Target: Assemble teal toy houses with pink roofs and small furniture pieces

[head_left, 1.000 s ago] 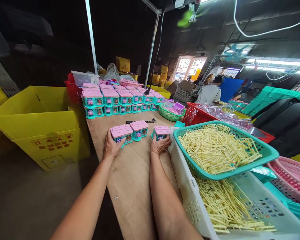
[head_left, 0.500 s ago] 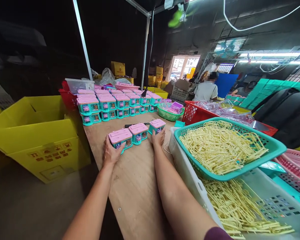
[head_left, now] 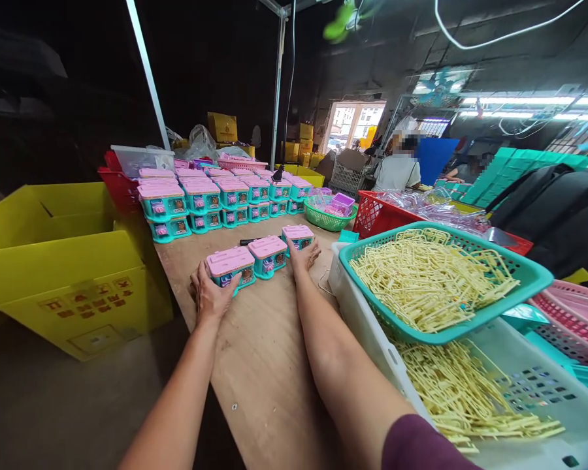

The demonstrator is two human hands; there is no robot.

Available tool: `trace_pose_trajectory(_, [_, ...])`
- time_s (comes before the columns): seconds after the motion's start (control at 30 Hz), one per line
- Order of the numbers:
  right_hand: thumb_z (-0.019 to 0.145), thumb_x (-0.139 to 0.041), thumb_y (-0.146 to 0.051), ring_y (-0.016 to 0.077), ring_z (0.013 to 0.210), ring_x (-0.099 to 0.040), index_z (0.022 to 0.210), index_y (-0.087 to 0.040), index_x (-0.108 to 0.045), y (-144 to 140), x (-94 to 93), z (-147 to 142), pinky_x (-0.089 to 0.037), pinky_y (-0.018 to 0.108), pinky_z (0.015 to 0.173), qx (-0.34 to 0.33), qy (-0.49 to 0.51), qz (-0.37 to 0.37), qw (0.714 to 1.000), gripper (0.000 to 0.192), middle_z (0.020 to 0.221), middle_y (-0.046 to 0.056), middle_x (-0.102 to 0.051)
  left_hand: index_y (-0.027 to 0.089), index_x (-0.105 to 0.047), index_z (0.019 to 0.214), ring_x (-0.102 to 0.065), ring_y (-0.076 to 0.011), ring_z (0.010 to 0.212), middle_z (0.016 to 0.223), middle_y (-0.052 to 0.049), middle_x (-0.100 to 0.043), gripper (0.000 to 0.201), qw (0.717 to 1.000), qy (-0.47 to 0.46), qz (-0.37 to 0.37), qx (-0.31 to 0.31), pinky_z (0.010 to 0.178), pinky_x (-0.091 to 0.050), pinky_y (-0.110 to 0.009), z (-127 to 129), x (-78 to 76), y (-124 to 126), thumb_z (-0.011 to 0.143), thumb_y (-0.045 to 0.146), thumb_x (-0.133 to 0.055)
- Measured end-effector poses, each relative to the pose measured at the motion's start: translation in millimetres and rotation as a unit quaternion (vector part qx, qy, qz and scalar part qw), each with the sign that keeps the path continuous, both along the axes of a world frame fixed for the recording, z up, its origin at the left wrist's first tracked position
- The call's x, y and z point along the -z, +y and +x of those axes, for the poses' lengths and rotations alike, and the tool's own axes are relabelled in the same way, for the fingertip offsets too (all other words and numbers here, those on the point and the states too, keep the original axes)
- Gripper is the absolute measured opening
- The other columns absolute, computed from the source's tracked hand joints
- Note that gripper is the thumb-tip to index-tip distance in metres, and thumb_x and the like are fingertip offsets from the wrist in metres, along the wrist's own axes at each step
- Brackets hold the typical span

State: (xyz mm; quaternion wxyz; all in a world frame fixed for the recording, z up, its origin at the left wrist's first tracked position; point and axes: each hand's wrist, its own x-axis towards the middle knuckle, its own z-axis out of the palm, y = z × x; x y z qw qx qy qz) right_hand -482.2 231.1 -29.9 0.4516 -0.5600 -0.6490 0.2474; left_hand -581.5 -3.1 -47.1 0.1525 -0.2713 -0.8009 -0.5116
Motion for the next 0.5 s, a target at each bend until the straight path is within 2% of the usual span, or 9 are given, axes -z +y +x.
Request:
trace_pose_trajectory(0.07, [0.072, -0.070, -0.058, 0.0409, 0.139, -0.030, 0.151, -0.014, -0.018, 8.4, -3.8, -3.0, -0.036, 0.053, 0.105, -0.016, 0.001, 0.004, 1.000, 0.104, 0.153, 0.027, -0.022, 0.013, -0.038, 0.141, -0.042, -0.0410, 0.132, 0.136, -0.021, -0.048, 0.092, 1.000, 0.009, -0.020, -0.008, 0.110, -0.033, -0.056, 0.4, -0.5, -1.0, 0.067, 0.054, -0.075])
trace_pose_trajectory(0.13, [0.068, -0.075, -0.056, 0.0407, 0.138, -0.032, 0.151, -0.018, -0.022, 14.5, -6.2, -1.4, -0.035, 0.054, 0.105, -0.046, -0.004, 0.007, 0.999, 0.105, 0.152, 0.025, -0.027, 0.015, -0.040, 0.140, -0.045, -0.0395, 0.129, 0.133, -0.020, -0.050, 0.088, 0.999, 0.014, -0.038, -0.008, 0.108, -0.036, -0.054, 2.3, -2.4, -1.5, 0.068, 0.053, -0.075])
trace_pose_trajectory(0.23, [0.068, -0.074, -0.056, 0.0381, 0.132, -0.041, 0.148, -0.025, -0.029, 16.8, -7.1, 9.1, -0.037, 0.054, 0.103, -0.096, -0.014, 0.008, 0.995, 0.097, 0.144, 0.019, -0.041, 0.017, -0.040, 0.139, -0.045, -0.0377, 0.128, 0.132, -0.019, -0.051, 0.087, 0.999, 0.013, -0.050, -0.003, 0.108, -0.037, -0.052, 7.7, -6.5, -1.4, 0.068, 0.052, -0.076])
trace_pose_trajectory(0.33, [0.070, -0.071, -0.055, 0.0360, 0.132, -0.043, 0.147, -0.030, -0.033, 11.6, -8.1, 22.7, -0.036, 0.057, 0.105, -0.135, -0.019, 0.002, 0.991, 0.089, 0.142, 0.014, -0.044, 0.017, -0.040, 0.137, -0.045, -0.0379, 0.129, 0.131, -0.019, -0.051, 0.087, 0.998, 0.017, -0.056, 0.000, 0.107, -0.037, -0.052, 12.1, -10.3, -1.2, 0.067, 0.054, -0.076])
trace_pose_trajectory(0.4, [0.071, -0.071, -0.051, 0.0347, 0.135, -0.040, 0.147, -0.031, -0.034, 6.4, -12.6, 29.4, -0.034, 0.056, 0.108, -0.164, -0.020, -0.004, 0.986, 0.087, 0.145, 0.013, -0.042, 0.017, -0.041, 0.137, -0.045, -0.0382, 0.128, 0.131, -0.019, -0.052, 0.087, 0.998, 0.019, -0.057, 0.000, 0.107, -0.038, -0.052, 11.2, -13.0, -2.6, 0.067, 0.055, -0.076])
trace_pose_trajectory(0.5, [0.075, -0.069, -0.046, 0.0325, 0.141, -0.034, 0.149, -0.024, -0.030, -5.3, -29.5, 38.1, -0.031, 0.053, 0.112, -0.191, -0.018, -0.023, 0.981, 0.086, 0.151, 0.015, -0.038, 0.016, -0.038, 0.141, -0.046, -0.0396, 0.128, 0.133, -0.020, -0.051, 0.088, 0.998, 0.016, -0.066, 0.002, 0.105, -0.039, -0.054, 7.4, -17.8, -7.3, 0.071, 0.056, -0.073])
